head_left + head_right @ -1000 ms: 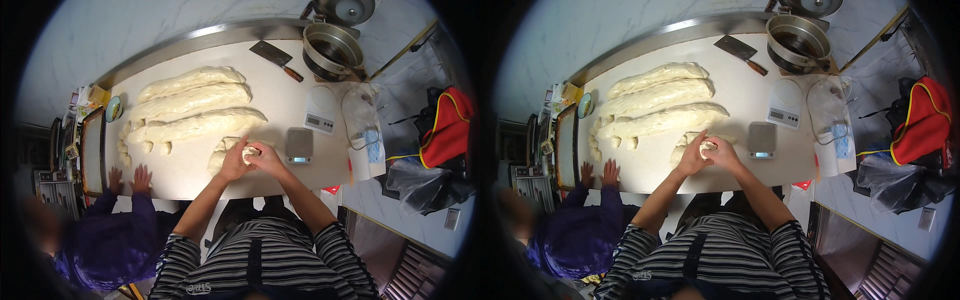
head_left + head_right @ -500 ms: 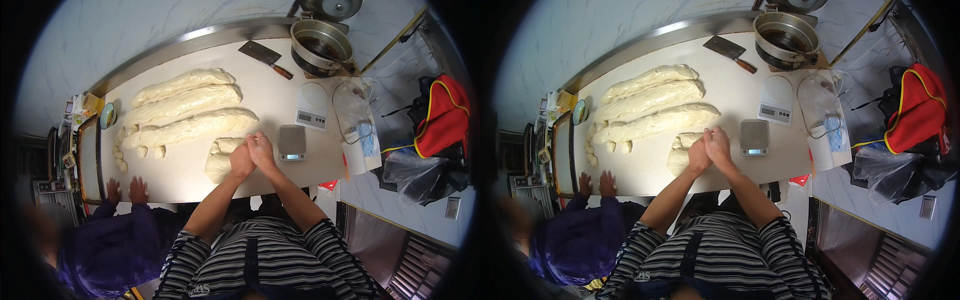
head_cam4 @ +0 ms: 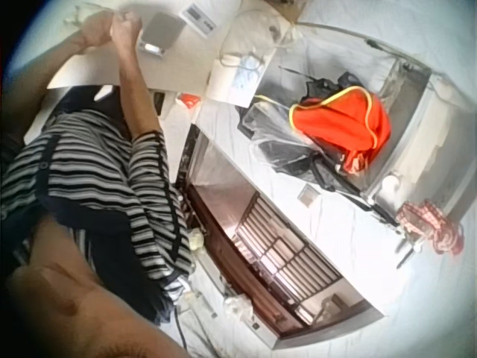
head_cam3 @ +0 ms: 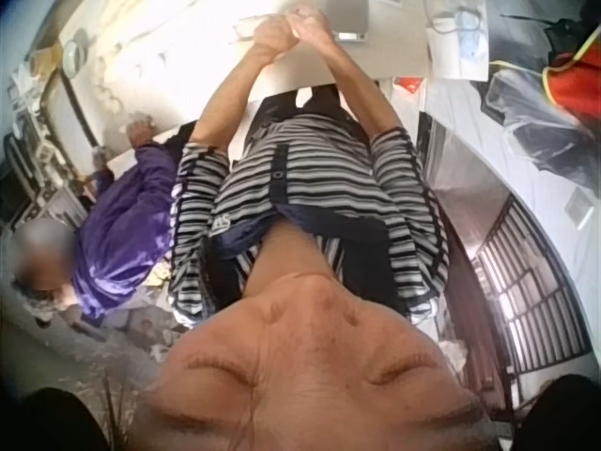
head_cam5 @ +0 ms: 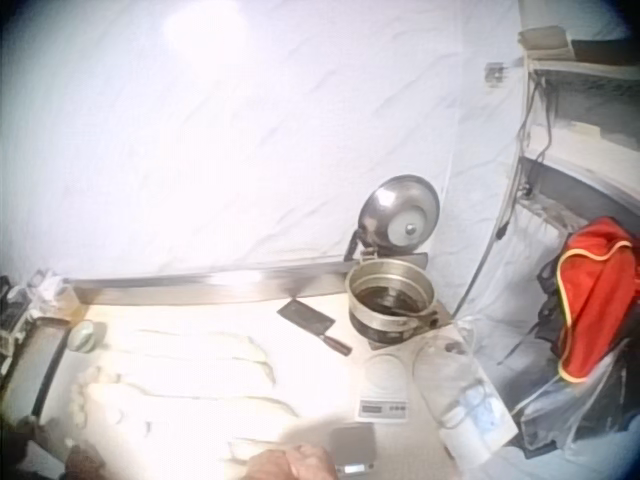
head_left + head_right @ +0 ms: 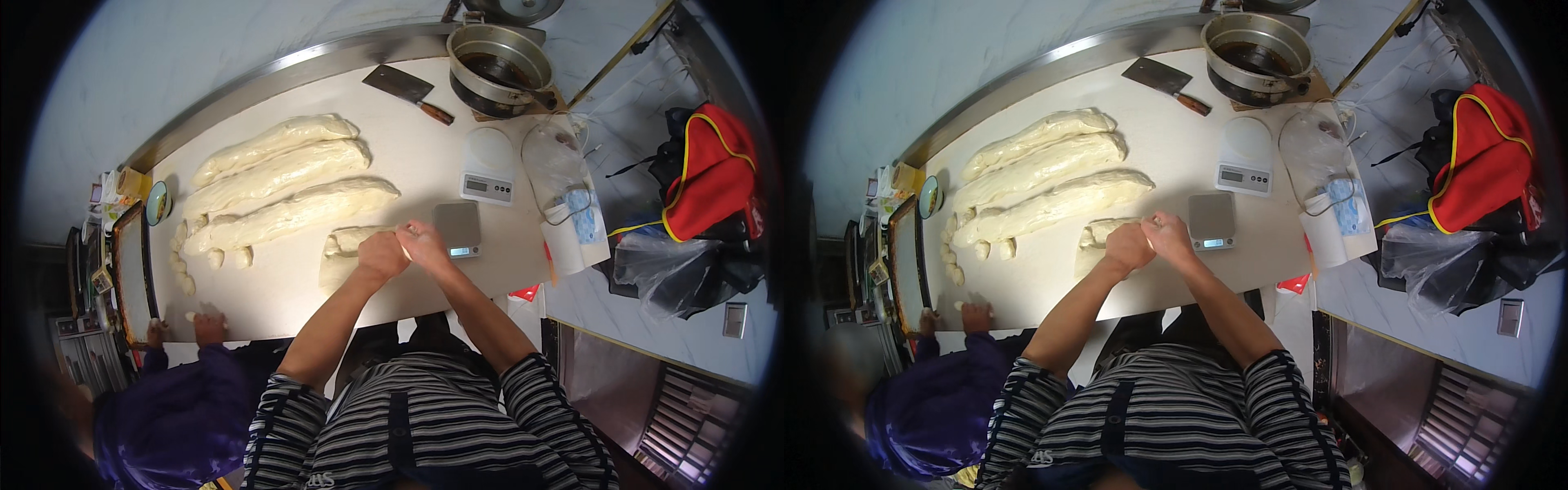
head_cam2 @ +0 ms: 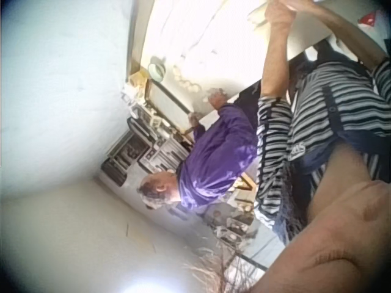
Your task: The person brushes egg wash onto long strips of dough, then portions the dough into small pieces and weighs each piece on a digital scale. The person shapes the weighed pieces into small balls and places them on the table.
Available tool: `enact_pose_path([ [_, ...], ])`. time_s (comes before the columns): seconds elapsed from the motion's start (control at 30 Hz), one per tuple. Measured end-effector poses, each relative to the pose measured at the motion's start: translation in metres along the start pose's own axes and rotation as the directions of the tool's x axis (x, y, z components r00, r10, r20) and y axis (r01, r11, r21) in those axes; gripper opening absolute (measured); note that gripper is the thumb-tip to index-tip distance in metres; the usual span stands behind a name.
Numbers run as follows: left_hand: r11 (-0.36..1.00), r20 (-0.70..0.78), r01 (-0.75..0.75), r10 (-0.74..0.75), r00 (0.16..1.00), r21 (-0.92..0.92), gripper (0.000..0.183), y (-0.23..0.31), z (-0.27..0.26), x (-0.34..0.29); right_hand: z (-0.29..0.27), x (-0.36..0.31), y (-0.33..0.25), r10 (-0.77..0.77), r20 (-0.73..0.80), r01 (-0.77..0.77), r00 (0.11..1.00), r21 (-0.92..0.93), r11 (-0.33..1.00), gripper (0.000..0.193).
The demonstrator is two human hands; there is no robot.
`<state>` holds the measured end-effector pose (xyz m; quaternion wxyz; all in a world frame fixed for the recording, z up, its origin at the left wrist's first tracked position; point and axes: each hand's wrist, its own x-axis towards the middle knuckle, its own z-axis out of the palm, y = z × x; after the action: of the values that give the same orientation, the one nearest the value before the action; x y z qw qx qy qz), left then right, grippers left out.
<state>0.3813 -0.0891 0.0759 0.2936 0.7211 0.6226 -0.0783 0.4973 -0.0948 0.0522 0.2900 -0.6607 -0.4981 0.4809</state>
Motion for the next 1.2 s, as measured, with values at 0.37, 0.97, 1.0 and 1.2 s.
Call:
enact_pose_path([
  [0.37,0.967,-0.064,-0.115,0.103,0.993,-0.226,0.055,-0.035,-0.002,0.002,-0.073,0.010,0.038,-0.324,-0.149,0.242,0.934,-0.402,0.883,0.037],
  [0.97,0.837,-0.308,-0.206,0.047,0.950,-0.507,0.076,-0.078,0.002,-0.054,-0.040,-0.002,0.086,-0.153,-0.326,-0.051,0.933,-0.540,0.840,0.109],
  [1.0,0.834,-0.331,-0.232,0.063,0.942,-0.501,0.077,-0.081,0.003,-0.054,-0.035,-0.002,0.082,-0.186,-0.303,-0.002,0.935,-0.528,0.849,0.109],
  [1.2,0.827,-0.371,-0.257,0.064,0.927,-0.500,0.079,-0.092,0.008,-0.053,-0.022,0.021,0.060,-0.166,-0.288,0.019,0.943,-0.451,0.892,0.109],
])
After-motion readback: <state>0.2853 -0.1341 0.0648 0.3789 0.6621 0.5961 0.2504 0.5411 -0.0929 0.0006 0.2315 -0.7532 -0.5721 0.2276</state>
